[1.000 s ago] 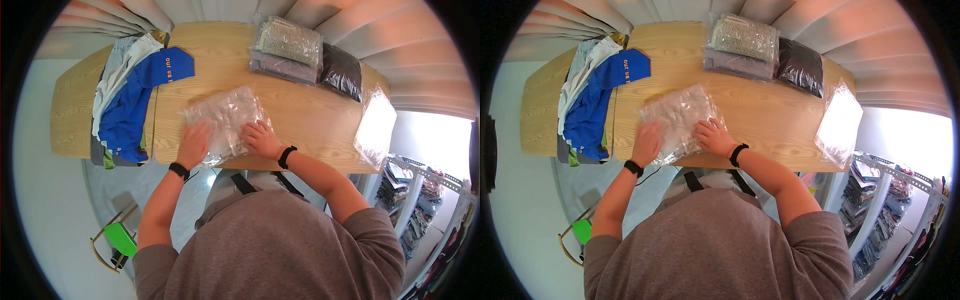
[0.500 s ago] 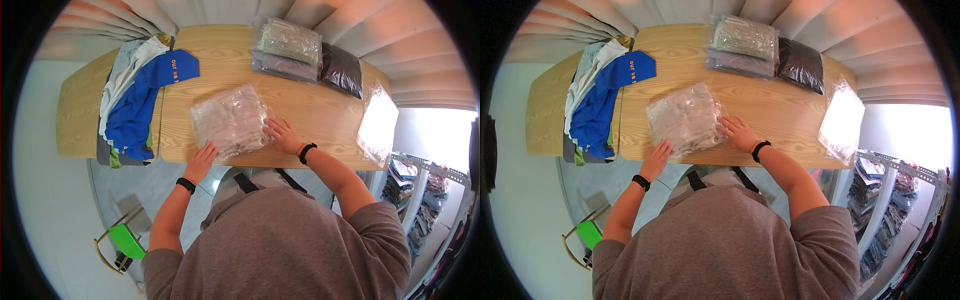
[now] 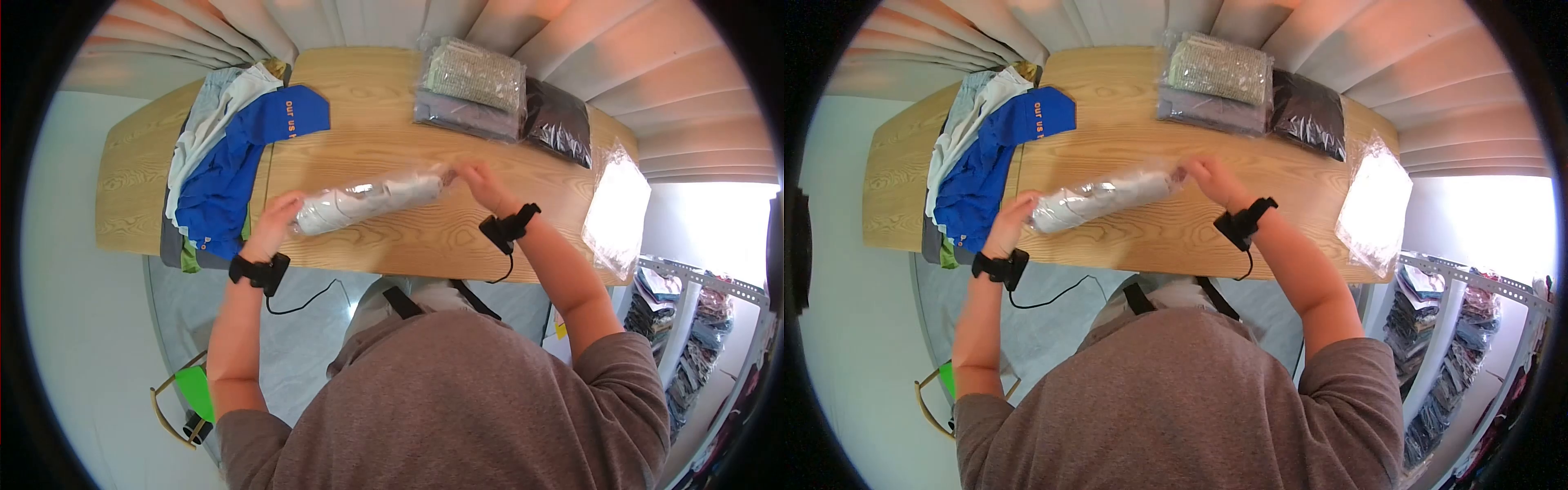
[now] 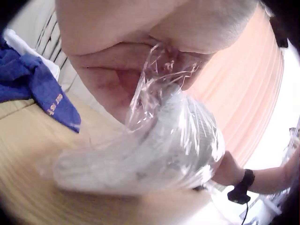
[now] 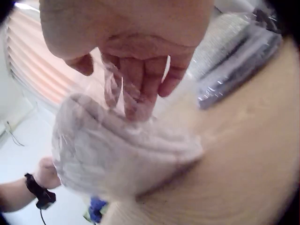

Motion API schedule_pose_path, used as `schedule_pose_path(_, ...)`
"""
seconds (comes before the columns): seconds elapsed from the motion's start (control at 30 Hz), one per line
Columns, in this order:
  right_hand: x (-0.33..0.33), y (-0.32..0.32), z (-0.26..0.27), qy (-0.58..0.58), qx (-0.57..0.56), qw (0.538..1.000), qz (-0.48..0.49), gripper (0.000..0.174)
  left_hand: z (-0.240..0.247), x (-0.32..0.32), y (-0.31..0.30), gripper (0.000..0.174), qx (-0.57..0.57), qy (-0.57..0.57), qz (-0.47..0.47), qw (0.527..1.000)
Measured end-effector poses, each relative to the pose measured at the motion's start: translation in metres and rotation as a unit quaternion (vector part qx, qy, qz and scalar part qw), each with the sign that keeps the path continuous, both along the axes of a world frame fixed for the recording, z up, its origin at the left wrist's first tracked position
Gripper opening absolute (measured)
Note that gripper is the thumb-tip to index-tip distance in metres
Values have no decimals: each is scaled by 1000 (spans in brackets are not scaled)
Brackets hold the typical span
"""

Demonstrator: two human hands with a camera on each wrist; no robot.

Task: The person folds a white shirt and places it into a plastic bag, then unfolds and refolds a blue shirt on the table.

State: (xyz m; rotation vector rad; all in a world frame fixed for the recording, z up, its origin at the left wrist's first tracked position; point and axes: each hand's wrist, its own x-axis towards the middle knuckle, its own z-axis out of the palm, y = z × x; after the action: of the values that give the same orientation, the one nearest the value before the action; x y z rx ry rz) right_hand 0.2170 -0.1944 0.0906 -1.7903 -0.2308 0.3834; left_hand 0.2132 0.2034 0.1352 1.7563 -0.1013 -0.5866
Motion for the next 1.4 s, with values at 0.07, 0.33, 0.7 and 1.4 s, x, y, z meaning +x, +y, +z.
schedule_pose_path(0.07,18,4,25,13,-1,1000,3,30,11,18,5,23,-17,38,56,998)
schedule_pose_path(0.33,47,10,-54,191,-71,977,-60,41,-102,38,0,37,7,146,212,966)
schedule_pose_path(0.7,-4,27,-104,221,-5,956,-195,57,-140,-58,-26,49,90,191,321,923)
schedule_pose_path(1.4,-39,57,-86,203,65,916,-341,33,-163,-73,-42,21,-129,162,379,902)
